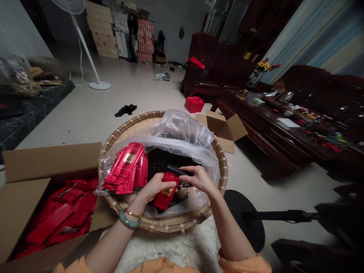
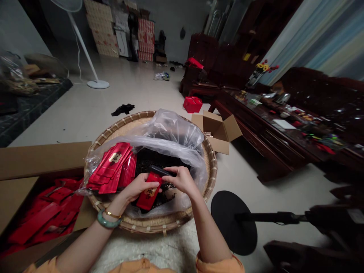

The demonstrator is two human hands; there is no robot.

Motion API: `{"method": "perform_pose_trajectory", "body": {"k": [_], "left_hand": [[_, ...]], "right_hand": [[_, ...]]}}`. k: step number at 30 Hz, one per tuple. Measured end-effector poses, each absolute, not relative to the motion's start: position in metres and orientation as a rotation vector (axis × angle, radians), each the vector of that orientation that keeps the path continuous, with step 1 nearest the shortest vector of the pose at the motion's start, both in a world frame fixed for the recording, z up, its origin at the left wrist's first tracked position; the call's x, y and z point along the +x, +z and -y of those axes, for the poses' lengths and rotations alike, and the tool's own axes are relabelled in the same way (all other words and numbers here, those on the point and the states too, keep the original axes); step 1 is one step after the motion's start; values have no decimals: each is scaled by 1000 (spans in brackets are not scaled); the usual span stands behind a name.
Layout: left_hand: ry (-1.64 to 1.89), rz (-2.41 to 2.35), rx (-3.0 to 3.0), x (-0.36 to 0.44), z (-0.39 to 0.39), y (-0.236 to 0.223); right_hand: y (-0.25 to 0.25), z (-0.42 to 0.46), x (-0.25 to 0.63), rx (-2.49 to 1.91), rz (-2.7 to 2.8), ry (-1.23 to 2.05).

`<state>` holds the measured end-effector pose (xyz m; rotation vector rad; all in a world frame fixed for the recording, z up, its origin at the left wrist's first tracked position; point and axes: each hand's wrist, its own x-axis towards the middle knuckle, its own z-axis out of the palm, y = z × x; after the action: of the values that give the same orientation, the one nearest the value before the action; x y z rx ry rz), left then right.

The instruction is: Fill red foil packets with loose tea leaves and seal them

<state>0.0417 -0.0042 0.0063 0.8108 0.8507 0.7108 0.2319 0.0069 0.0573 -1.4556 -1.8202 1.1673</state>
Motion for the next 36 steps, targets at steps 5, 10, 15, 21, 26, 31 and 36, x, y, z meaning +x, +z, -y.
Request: {"method": "perform_pose_trajectory", "body": {"k": [5,10,15,21,26,31,36], "left_hand": [[742,-867,804,45,4,6],[769,-946,807,50,5,7],[776,-998,825,54,4,9],[791,-1034,869,53,4,10],[851,-1022,921,55,5,11],[884,-1079,1012,58,6,13],[878,-1099,1024,58,7,14]], "right_hand": [[52,-9,234,-1453,1804,1149],[50,-7,233,-1491,1827,1078],[50,-7,233,-1478,1823,1094],[58,-13,259,-1449,1635,1240],[58,-8,261,-1489,1755,1218],[60,-3,241,-1489,1831,1152],[60,-6,234,-1473,1847,1156]]}}
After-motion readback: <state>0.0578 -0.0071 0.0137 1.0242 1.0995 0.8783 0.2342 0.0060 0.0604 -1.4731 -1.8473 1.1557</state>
